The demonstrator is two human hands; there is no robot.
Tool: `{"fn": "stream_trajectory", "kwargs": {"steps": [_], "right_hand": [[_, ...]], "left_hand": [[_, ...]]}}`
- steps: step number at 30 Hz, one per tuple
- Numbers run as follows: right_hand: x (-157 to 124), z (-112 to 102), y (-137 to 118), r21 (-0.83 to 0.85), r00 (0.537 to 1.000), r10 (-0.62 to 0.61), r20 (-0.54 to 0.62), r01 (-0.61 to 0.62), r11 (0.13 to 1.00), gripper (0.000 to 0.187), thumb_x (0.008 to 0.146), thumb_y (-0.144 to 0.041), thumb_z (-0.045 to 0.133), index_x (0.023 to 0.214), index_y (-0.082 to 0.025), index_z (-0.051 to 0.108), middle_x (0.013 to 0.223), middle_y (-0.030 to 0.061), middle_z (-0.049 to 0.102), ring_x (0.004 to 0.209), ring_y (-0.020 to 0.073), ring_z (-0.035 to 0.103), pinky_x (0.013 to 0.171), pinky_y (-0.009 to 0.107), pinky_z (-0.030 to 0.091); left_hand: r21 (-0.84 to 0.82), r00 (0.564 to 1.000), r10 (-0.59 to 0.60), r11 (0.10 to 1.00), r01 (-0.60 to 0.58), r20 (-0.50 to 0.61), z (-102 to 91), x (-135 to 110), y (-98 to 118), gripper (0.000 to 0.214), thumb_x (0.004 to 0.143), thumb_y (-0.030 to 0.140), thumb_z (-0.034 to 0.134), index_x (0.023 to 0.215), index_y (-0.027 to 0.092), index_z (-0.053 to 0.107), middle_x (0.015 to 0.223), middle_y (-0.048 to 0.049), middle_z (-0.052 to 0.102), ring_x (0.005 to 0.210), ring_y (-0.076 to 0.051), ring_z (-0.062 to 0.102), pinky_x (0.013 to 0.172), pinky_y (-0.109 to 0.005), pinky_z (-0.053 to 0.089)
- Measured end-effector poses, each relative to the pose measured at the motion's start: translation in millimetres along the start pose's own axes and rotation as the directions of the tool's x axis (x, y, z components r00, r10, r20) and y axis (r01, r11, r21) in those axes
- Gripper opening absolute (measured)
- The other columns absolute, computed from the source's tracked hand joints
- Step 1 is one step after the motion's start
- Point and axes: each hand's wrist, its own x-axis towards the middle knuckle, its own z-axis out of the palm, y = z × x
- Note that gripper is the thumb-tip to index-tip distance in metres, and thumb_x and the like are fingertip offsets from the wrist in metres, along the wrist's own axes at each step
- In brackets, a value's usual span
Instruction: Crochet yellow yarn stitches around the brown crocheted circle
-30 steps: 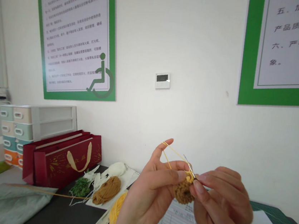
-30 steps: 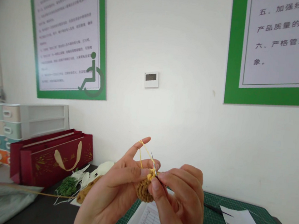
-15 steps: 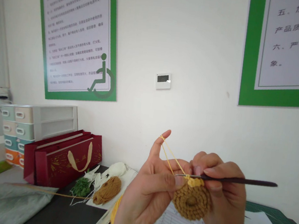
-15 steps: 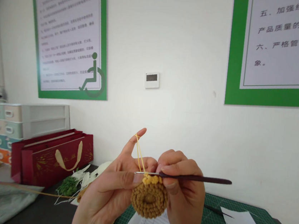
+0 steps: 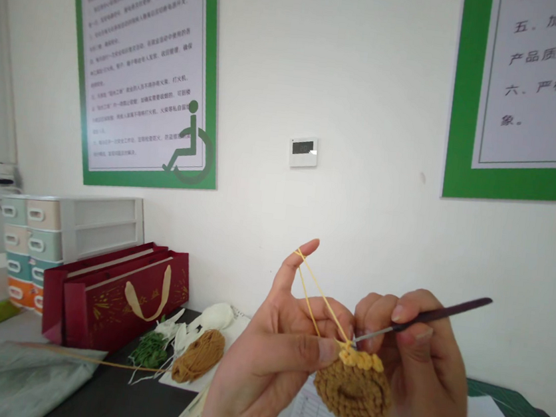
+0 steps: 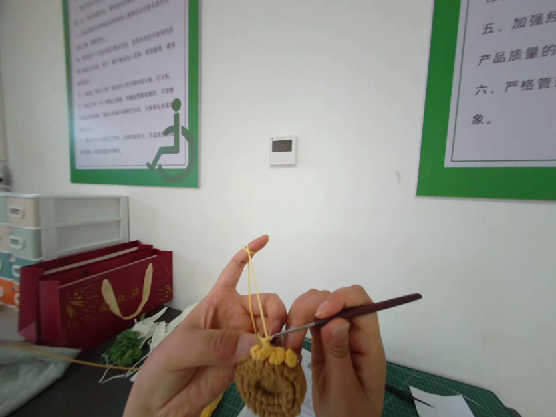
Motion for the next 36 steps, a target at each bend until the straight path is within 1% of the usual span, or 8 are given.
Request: {"fn": "stream_trajectory", "kwargs": {"steps": [6,10,13,16,19,23,26,36], "right_hand": [[0.2,0.9,-3.0,0.016,0.994,0.107,0.032,-0.107,0.994,0.017,0.106,-0.031,0.047,0.095,-0.025,0.058,0.067,-0.001,0.058,0.063,0.0145,0.054,0.056,0.026,0.049],[1.8,-5.1,-1.4,-0.223,0.997,0.039,0.066,-0.024,0.975,0.008,0.099,-0.025,0.061,0.091,-0.024,0.06,0.082,0.0002,0.061,0.076,0.0143,0.06,0.063,0.027,0.052],[2.1,-8.5,-2.3,-0.505,0.96,-0.161,0.228,0.258,0.824,0.013,0.092,-0.009,0.066,0.097,-0.021,0.065,0.091,0.0028,0.064,0.086,0.0163,0.064,0.07,0.029,0.055],[-1.7,-6.6,-4.5,-0.629,0.84,-0.377,0.39,0.542,0.557,0.031,0.085,0.004,0.066,0.107,-0.018,0.068,0.098,0.0048,0.067,0.09,0.017,0.066,0.072,0.031,0.058],[-8.4,-3.2,-3.5,-0.697,0.794,-0.478,0.375,0.581,0.42,0.033,0.083,0.009,0.065,0.103,-0.017,0.071,0.098,0.0048,0.067,0.091,0.0178,0.067,0.072,0.032,0.061],[-11.6,-6.4,3.8,-0.694,0.736,-0.609,0.296,0.604,0.393,0.033,0.082,0.01,0.063,0.099,-0.016,0.074,0.095,0.005,0.066,0.088,0.0192,0.068,0.066,0.034,0.062],[-8.5,-12.3,8.0,-0.629,0.7,-0.642,0.313,0.659,0.413,0.04,0.082,0.011,0.062,0.11,-0.016,0.073,0.098,0.0057,0.067,0.088,0.0209,0.068,0.066,0.039,0.062],[-5.0,-2.8,11.3,-0.388,0.81,-0.547,0.211,0.583,0.714,0.038,0.086,0.008,0.057,0.116,-0.013,0.07,0.098,0.0062,0.067,0.083,0.0203,0.065,0.062,0.041,0.055]], "left_hand": [[0.082,0.995,0.092,0.993,-0.089,-0.025,1.8,-3.0,0.2,0.099,0.08,-0.001,0.07,0.158,0.039,0.025,0.086,-0.003,0.069,0.073,-0.013,0.059,0.074,-0.029,0.043],[0.232,0.977,0.188,0.959,-0.161,-0.098,2.9,-5.6,0.6,0.1,0.085,0.003,0.073,0.157,0.047,0.019,0.098,-0.0037,0.072,0.075,-0.013,0.062,0.07,-0.026,0.044],[0.283,0.965,0.219,0.944,-0.172,-0.147,4.8,-6.1,-0.2,0.097,0.087,0.003,0.072,0.155,0.049,0.02,0.101,-0.0034,0.072,0.073,-0.012,0.061,0.07,-0.027,0.046],[0.258,0.955,0.235,0.949,-0.184,-0.184,8.6,-5.1,-2.3,0.093,0.088,0.004,0.072,0.155,0.046,0.023,0.101,-0.0044,0.071,0.076,-0.014,0.061,0.073,-0.03,0.05],[0.155,0.965,0.172,0.978,-0.143,-0.199,12.1,-3.6,-5.0,0.093,0.086,0.004,0.072,0.157,0.039,0.023,0.095,-0.0047,0.071,0.076,-0.015,0.062,0.072,-0.03,0.05],[-0.014,0.985,0.018,1.0,-0.021,-0.172,14.1,-2.7,-8.2,0.094,0.079,0.001,0.077,0.156,0.023,0.027,0.093,-0.0065,0.071,0.081,-0.015,0.064,0.078,-0.029,0.049],[0.024,0.988,0.024,0.999,-0.02,-0.156,16.1,-2.0,-9.9,0.107,0.075,0.002,0.083,0.158,0.03,0.021,0.09,-0.0036,0.07,0.075,-0.014,0.063,0.07,-0.028,0.049],[0.131,0.983,0.076,0.99,-0.054,-0.169,13.9,-2.1,-3.5,0.11,0.075,0.002,0.083,0.158,0.03,0.018,0.084,-0.0024,0.072,0.07,-0.012,0.063,0.07,-0.027,0.049]]}}
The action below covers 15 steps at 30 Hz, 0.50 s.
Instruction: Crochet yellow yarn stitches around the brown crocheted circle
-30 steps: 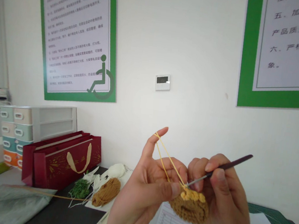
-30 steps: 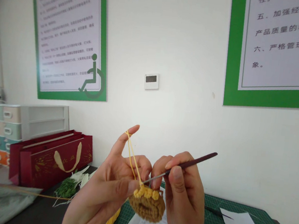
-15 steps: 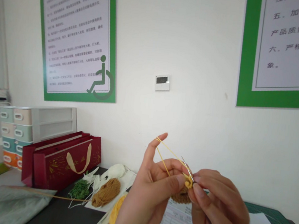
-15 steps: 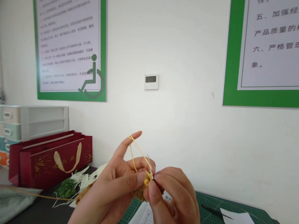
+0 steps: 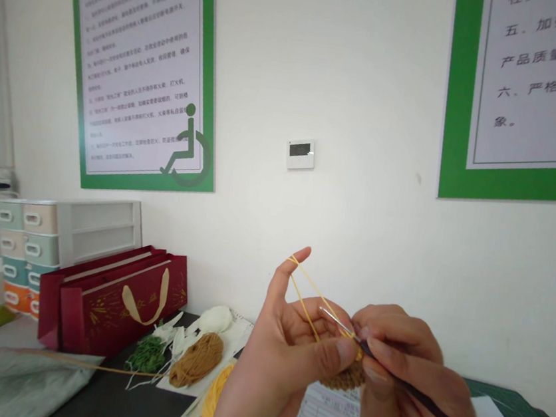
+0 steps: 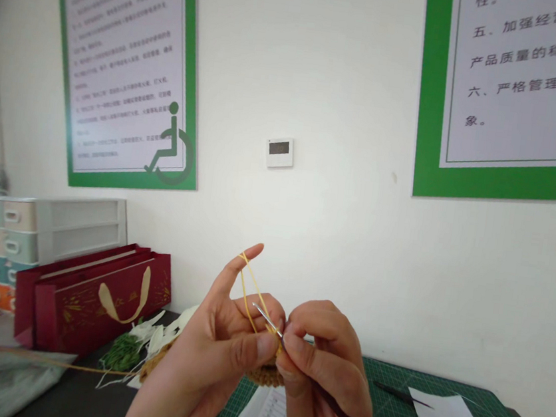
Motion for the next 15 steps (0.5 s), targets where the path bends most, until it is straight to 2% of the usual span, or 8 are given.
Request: {"fn": "stream_trajectory", "kwargs": {"steps": [2,4,7,9,10,12,15], "right_hand": [[1.6,-1.1,-0.9,-0.008,1.0,0.016,0.006,-0.016,1.0,0.036,0.087,0.006,0.058,0.114,-0.014,0.069,0.096,0.0058,0.066,0.083,0.0202,0.065,0.063,0.041,0.056],[3.6,-5.7,-2.4,-0.101,0.998,0.0,0.067,0.007,0.995,0.033,0.088,0.004,0.059,0.113,-0.015,0.068,0.096,0.0056,0.066,0.082,0.0196,0.065,0.063,0.04,0.058],[4.7,-15.0,-4.6,-0.394,0.971,-0.057,0.231,0.147,0.907,0.032,0.085,0.007,0.063,0.104,-0.017,0.071,0.093,0.0037,0.067,0.083,0.0174,0.066,0.066,0.036,0.06],[3.5,-18.6,-4.5,-0.462,0.957,-0.139,0.255,0.247,0.852,0.031,0.083,0.01,0.065,0.099,-0.016,0.071,0.093,0.0037,0.068,0.084,0.0172,0.066,0.067,0.035,0.06],[2.6,-19.0,-3.9,-0.446,0.956,-0.174,0.238,0.267,0.854,0.029,0.083,0.01,0.065,0.097,-0.015,0.071,0.093,0.0042,0.067,0.084,0.0173,0.067,0.067,0.035,0.06],[1.3,-17.1,-2.0,-0.369,0.977,-0.163,0.135,0.203,0.907,0.027,0.085,0.008,0.063,0.1,-0.014,0.071,0.094,0.0053,0.067,0.084,0.0184,0.067,0.065,0.036,0.06],[2.1,-10.7,0.2,-0.13,0.998,0.002,0.07,0.007,0.991,0.025,0.091,0.0,0.061,0.107,-0.017,0.071,0.09,0.0043,0.069,0.077,0.0186,0.066,0.061,0.038,0.058]], "left_hand": [[0.011,1.0,0.017,1.0,-0.016,0.0,1.2,-0.4,0.3,0.112,0.075,0.002,0.083,0.159,0.035,0.015,0.083,-0.001,0.072,0.068,-0.013,0.063,0.068,-0.028,0.05],[0.043,0.998,0.047,0.998,-0.045,-0.049,4.6,-0.6,-0.7,0.115,0.074,0.002,0.083,0.159,0.038,0.014,0.081,0.0008,0.07,0.067,-0.014,0.062,0.065,-0.028,0.051],[0.098,0.985,0.092,0.992,-0.078,-0.146,8.7,0.2,-4.2,0.112,0.074,0.002,0.084,0.157,0.033,0.017,0.077,0.0017,0.07,0.066,-0.014,0.06,0.064,-0.027,0.051],[0.068,0.988,0.051,0.997,-0.042,-0.145,7.6,1.5,-6.6,0.105,0.074,0.003,0.084,0.155,0.027,0.022,0.076,0.0004,0.07,0.063,-0.013,0.059,0.062,-0.025,0.048],[0.023,0.992,0.007,1.0,-0.004,-0.123,5.8,2.3,-7.5,0.102,0.073,0.004,0.084,0.154,0.023,0.025,0.077,-0.0007,0.071,0.063,-0.013,0.06,0.062,-0.025,0.047],[-0.083,0.994,-0.088,0.993,0.082,-0.062,0.7,3.9,-8.1,0.097,0.07,0.003,0.085,0.15,0.014,0.032,0.078,-0.0029,0.071,0.066,-0.013,0.061,0.065,-0.025,0.047],[-0.158,0.99,-0.144,0.977,0.142,0.002,-6.2,5.8,-6.1,0.096,0.066,0.001,0.084,0.148,0.01,0.035,0.081,-0.0046,0.071,0.071,-0.014,0.063,0.073,-0.028,0.048]]}}
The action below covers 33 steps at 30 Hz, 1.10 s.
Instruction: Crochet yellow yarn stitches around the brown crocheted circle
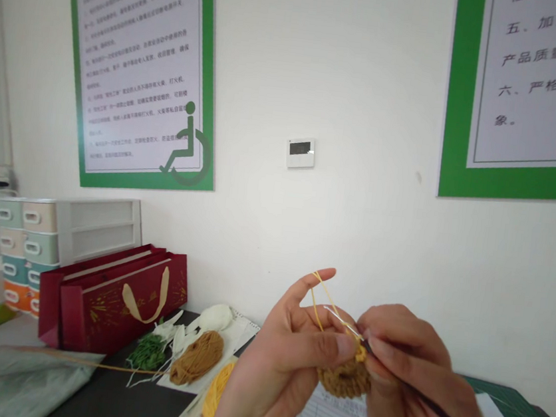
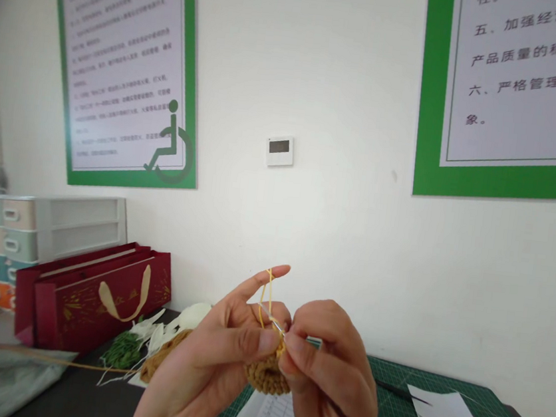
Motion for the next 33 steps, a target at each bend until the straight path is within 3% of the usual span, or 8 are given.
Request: {"fn": "stream_trajectory", "kwargs": {"steps": [8,17,21,23,25,28,31,33], "right_hand": [[8.1,15.0,-9.1,0.486,0.921,0.38,-0.089,-0.293,0.824,0.004,0.098,-0.02,0.063,0.101,-0.019,0.066,0.077,0.0033,0.07,0.067,0.0176,0.062,0.053,0.031,0.054],[11.7,8.6,-12.6,0.575,0.845,0.535,-0.023,-0.427,0.698,0.021,0.105,-0.016,0.039,0.1,-0.02,0.059,0.069,0.0022,0.064,0.062,0.0162,0.061,0.05,0.027,0.054],[13.2,11.3,-11.3,0.563,0.834,0.549,0.054,-0.479,0.673,0.017,0.105,-0.021,0.044,0.095,-0.022,0.058,0.067,0.0004,0.06,0.061,0.015,0.059,0.049,0.024,0.051],[14.7,11.5,-10.1,0.507,0.85,0.521,0.079,-0.484,0.713,0.011,0.102,-0.023,0.052,0.093,-0.022,0.059,0.069,-0.0003,0.058,0.062,0.0145,0.057,0.05,0.025,0.052],[16.7,8.2,-9.2,0.349,0.895,0.439,0.085,-0.439,0.828,0.005,0.098,-0.02,0.06,0.094,-0.022,0.061,0.074,0.0004,0.06,0.067,0.0151,0.059,0.054,0.028,0.054],[18.0,-3.0,-8.4,-0.095,0.975,0.145,0.166,-0.13,0.987,0.017,0.089,-0.006,0.068,0.098,-0.021,0.068,0.082,0.0035,0.067,0.074,0.0169,0.065,0.059,0.03,0.058],[13.3,-12.7,-6.5,-0.406,0.961,-0.142,0.237,0.23,0.885,0.031,0.08,0.003,0.072,0.101,-0.02,0.073,0.092,0.0064,0.073,0.083,0.02,0.069,0.066,0.035,0.062],[8.1,-12.8,-4.4,-0.375,0.966,-0.169,0.194,0.232,0.897,0.031,0.083,0.001,0.07,0.102,-0.023,0.074,0.089,0.004,0.072,0.079,0.0191,0.069,0.061,0.035,0.062]], "left_hand": [[0.026,0.994,0.023,0.999,-0.026,0.106,-3.9,-1.0,8.7,0.097,0.071,0.002,0.078,0.153,0.015,0.029,0.079,-0.0044,0.068,0.078,-0.017,0.063,0.075,-0.029,0.043],[0.043,0.993,-0.018,0.999,0.013,0.113,-6.4,0.8,5.1,0.088,0.069,0.0,0.075,0.148,0.014,0.039,0.077,-0.0035,0.067,0.07,-0.014,0.056,0.08,-0.034,0.042],[0.051,0.994,0.0,0.999,-0.006,0.106,-7.2,0.6,7.1,0.087,0.067,0.0,0.077,0.145,0.014,0.041,0.076,-0.0031,0.068,0.071,-0.015,0.058,0.076,-0.031,0.042],[0.072,0.996,0.041,0.996,-0.047,0.084,-6.3,0.0,8.2,0.09,0.068,0.002,0.08,0.147,0.015,0.039,0.076,-0.003,0.068,0.072,-0.015,0.06,0.073,-0.028,0.042],[0.106,0.996,0.083,0.991,-0.087,0.041,-4.4,-0.7,8.3,0.095,0.068,0.003,0.084,0.149,0.018,0.037,0.078,-0.0025,0.069,0.071,-0.014,0.061,0.071,-0.026,0.042],[0.154,0.986,0.16,0.977,-0.15,-0.052,-0.8,-1.2,5.0,0.093,0.071,0.003,0.085,0.148,0.022,0.037,0.078,-0.0004,0.07,0.068,-0.012,0.061,0.07,-0.025,0.045],[0.154,0.973,0.205,0.97,-0.188,-0.105,1.0,-0.3,-0.2,0.084,0.072,0.004,0.085,0.144,0.021,0.044,0.077,0.0003,0.07,0.065,-0.012,0.061,0.068,-0.025,0.046],[0.091,0.99,0.118,0.99,-0.111,-0.073,0.3,1.1,-1.7,0.081,0.068,0.005,0.087,0.139,0.015,0.05,0.076,-0.0011,0.07,0.064,-0.011,0.061,0.066,-0.024,0.046]]}}
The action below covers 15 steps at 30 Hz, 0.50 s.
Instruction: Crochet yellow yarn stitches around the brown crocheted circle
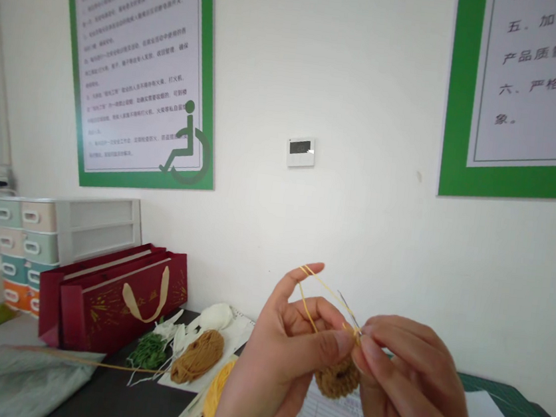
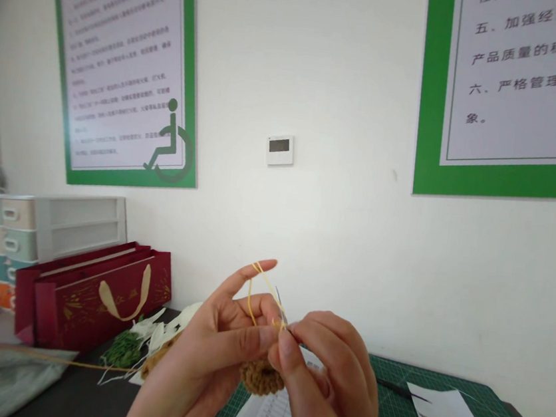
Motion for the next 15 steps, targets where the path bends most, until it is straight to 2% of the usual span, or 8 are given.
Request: {"fn": "stream_trajectory", "kwargs": {"steps": [1,2,4,7,10,15], "right_hand": [[-2.0,2.5,-0.4,0.094,0.996,0.036,-0.087,-0.028,0.995,0.029,0.085,-0.001,0.069,0.102,-0.023,0.074,0.087,0.0035,0.071,0.075,0.0185,0.067,0.056,0.034,0.06],[-3.1,5.9,-1.4,0.215,0.983,0.137,-0.125,-0.108,0.971,0.028,0.086,-0.001,0.066,0.104,-0.021,0.073,0.086,0.0041,0.071,0.074,0.0191,0.067,0.055,0.035,0.059],[-3.0,13.1,-4.6,0.433,0.948,0.3,-0.11,-0.226,0.873,0.022,0.089,-0.004,0.064,0.105,-0.018,0.071,0.084,0.005,0.07,0.075,0.0205,0.069,0.058,0.037,0.059],[1.1,19.6,-11.0,0.647,0.857,0.512,-0.059,-0.358,0.673,0.008,0.097,-0.015,0.061,0.103,-0.018,0.067,0.08,0.0049,0.07,0.077,0.0214,0.07,0.059,0.034,0.057],[6.2,19.5,-16.6,0.755,0.765,0.644,0.003,-0.424,0.5,0.008,0.103,-0.023,0.053,0.103,-0.021,0.061,0.074,0.0031,0.07,0.068,0.0179,0.068,0.054,0.028,0.054],[12.4,18.6,-20.3,0.809,0.664,0.731,0.158,-0.512,0.289,0.021,0.107,-0.023,0.038,0.097,-0.023,0.057,0.063,0.0,0.063,0.058,0.0162,0.063,0.046,0.024,0.052]], "left_hand": [[-0.035,0.998,-0.063,0.997,0.064,0.032,-0.8,1.0,0.1,0.08,0.065,0.005,0.088,0.136,0.012,0.052,0.076,-0.0021,0.07,0.064,-0.011,0.061,0.066,-0.024,0.046],[-0.066,0.991,-0.118,0.99,0.122,0.06,-2.0,2.0,0.8,0.08,0.062,0.004,0.088,0.134,0.009,0.053,0.076,-0.0025,0.069,0.064,-0.011,0.06,0.066,-0.023,0.046],[-0.099,0.982,-0.17,0.979,0.178,0.088,-4.7,3.9,3.3,0.08,0.061,0.003,0.087,0.133,0.006,0.054,0.074,-0.002,0.067,0.065,-0.011,0.059,0.067,-0.023,0.046],[-0.066,0.981,-0.166,0.983,0.174,0.102,-9.1,5.4,7.4,0.078,0.064,0.005,0.085,0.135,0.007,0.053,0.074,-0.002,0.064,0.071,-0.015,0.063,0.07,-0.026,0.047],[-0.021,0.972,-0.184,0.982,0.189,0.145,-13.2,6.4,9.7,0.075,0.065,0.009,0.083,0.135,0.009,0.055,0.077,-0.0044,0.065,0.076,-0.02,0.067,0.074,-0.031,0.049],[-0.002,0.939,-0.253,0.965,0.26,0.232,-17.5,9.0,10.3,0.073,0.063,0.014,0.083,0.132,0.009,0.058,0.076,-0.0055,0.064,0.069,-0.02,0.064,0.067,-0.031,0.049]]}}
